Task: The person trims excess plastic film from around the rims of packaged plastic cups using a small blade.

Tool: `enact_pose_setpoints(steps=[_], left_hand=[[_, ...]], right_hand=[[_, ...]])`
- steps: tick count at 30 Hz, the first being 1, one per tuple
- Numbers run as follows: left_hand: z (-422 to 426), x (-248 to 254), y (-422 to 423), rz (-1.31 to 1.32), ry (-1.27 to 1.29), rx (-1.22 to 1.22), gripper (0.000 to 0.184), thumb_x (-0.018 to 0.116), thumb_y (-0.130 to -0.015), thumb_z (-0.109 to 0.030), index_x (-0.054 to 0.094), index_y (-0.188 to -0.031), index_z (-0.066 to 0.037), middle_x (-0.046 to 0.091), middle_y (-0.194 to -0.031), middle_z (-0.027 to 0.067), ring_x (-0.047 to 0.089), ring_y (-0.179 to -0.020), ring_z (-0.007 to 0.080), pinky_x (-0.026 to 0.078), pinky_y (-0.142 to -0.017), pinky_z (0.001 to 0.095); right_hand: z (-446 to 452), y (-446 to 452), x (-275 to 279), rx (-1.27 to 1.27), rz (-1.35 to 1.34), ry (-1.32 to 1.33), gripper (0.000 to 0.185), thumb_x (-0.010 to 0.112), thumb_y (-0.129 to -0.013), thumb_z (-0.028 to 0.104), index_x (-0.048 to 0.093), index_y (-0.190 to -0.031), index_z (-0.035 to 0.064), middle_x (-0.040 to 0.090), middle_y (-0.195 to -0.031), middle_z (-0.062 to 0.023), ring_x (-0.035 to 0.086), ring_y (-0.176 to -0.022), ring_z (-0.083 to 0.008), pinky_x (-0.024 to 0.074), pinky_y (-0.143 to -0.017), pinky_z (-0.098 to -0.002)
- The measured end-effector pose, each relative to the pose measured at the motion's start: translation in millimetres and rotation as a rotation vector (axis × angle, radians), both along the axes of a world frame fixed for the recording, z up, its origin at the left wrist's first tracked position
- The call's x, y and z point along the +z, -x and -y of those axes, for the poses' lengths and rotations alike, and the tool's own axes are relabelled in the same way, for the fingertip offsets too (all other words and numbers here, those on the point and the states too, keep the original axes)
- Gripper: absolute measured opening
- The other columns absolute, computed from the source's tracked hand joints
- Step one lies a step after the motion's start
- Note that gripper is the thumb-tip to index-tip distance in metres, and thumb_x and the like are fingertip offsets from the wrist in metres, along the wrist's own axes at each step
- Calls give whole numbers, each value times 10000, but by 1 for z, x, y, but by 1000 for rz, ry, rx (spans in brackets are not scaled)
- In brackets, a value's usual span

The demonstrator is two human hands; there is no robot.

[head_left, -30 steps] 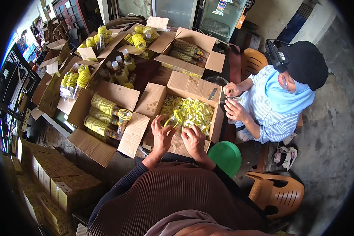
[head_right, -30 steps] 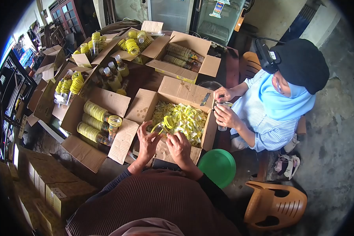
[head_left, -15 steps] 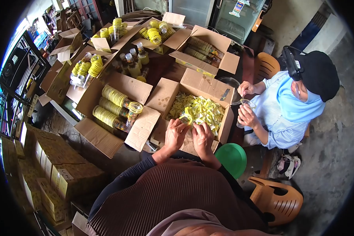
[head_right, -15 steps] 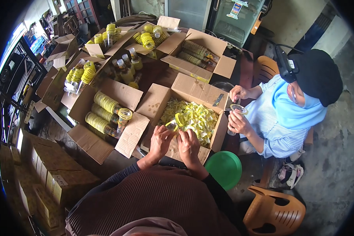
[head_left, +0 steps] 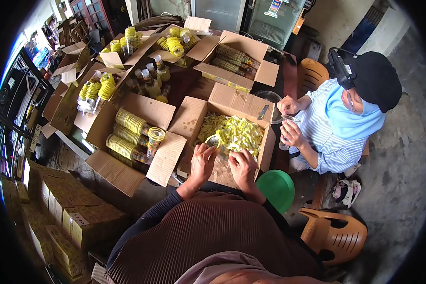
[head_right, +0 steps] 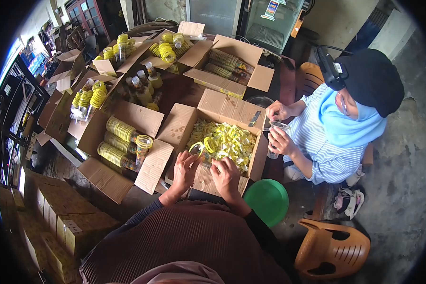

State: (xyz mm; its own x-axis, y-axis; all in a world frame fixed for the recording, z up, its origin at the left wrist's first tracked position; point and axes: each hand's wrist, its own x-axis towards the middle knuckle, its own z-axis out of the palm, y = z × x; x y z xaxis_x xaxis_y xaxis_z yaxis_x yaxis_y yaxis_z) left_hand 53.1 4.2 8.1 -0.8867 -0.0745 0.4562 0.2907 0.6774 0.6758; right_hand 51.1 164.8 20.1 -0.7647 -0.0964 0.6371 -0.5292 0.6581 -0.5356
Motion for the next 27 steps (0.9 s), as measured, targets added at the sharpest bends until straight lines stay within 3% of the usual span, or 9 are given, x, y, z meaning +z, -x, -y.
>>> enact_pose_setpoints(steps=[17,20,27], left_hand=[[-9,-9,-12,-44,-77,-193,169,711,-804,-57,731,-972,-54,565,-783,91,533,-765,276,468,-675,379],[-7,-8,-6,-32,-118,-179,152,710,-798,-46,716,-950,-43,594,-816,102,561,-803,290,482,-698,386],[3,-3,2,-5,-119,-143,142,705,-808,-70,644,-916,-1,614,-808,141,581,-737,343,473,-686,432]], right_hand=[[8,15,-6,-61,89,-110,108,682,-777,36,657,-881,41,571,-772,-104,609,-704,-294,498,-627,-389],[4,23,-14,-36,206,104,119,673,-771,19,656,-888,32,598,-780,-116,624,-681,-303,498,-614,-379],[8,4,-13,61,215,78,159,710,-743,-7,661,-884,47,606,-793,-97,636,-686,-267,509,-605,-357]])
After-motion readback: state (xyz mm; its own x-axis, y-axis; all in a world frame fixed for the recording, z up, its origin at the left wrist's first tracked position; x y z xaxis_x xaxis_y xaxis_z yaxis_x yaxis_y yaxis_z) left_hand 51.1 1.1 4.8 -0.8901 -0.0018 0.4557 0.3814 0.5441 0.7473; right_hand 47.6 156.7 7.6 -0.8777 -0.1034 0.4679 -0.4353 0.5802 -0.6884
